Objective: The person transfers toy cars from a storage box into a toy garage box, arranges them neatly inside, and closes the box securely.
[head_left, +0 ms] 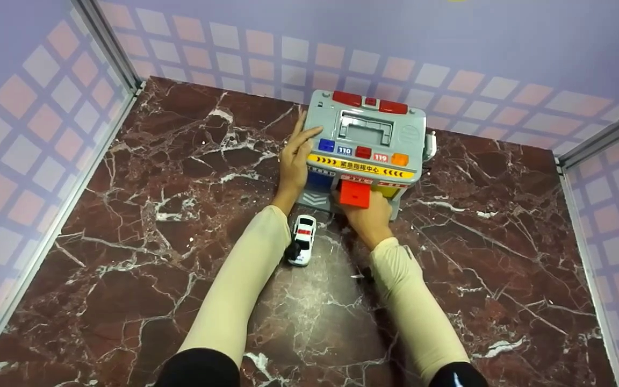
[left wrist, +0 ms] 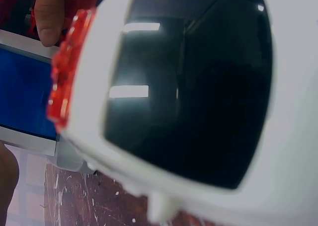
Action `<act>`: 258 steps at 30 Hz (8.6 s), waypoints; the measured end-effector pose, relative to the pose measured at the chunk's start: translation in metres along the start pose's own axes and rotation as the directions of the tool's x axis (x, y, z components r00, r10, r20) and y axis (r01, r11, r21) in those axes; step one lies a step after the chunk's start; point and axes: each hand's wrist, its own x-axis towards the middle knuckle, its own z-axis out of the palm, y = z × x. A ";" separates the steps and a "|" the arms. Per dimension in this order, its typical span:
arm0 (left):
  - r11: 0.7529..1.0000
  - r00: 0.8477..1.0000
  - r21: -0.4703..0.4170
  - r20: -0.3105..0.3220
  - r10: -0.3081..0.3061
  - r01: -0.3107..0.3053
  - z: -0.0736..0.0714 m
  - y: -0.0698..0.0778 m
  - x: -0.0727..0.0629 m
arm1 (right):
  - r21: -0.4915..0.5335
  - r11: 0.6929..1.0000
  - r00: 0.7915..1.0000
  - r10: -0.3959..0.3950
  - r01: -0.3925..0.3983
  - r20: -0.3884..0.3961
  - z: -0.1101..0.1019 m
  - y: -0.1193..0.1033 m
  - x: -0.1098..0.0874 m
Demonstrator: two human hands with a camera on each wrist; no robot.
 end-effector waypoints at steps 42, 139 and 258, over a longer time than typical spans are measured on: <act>1.000 1.000 -0.004 -0.005 -0.001 0.001 0.001 0.001 0.000 | -0.016 0.999 0.998 -0.039 0.039 -0.041 -0.003 0.016 0.000; 0.998 0.998 0.009 -0.028 -0.056 0.056 0.002 -0.020 0.000 | -0.166 0.956 0.766 -0.294 0.243 -0.572 -0.016 0.023 0.033; 0.984 0.980 0.016 0.085 -0.178 0.177 -0.010 0.011 0.000 | -0.318 0.939 0.878 0.037 0.134 0.477 0.022 -0.076 -0.106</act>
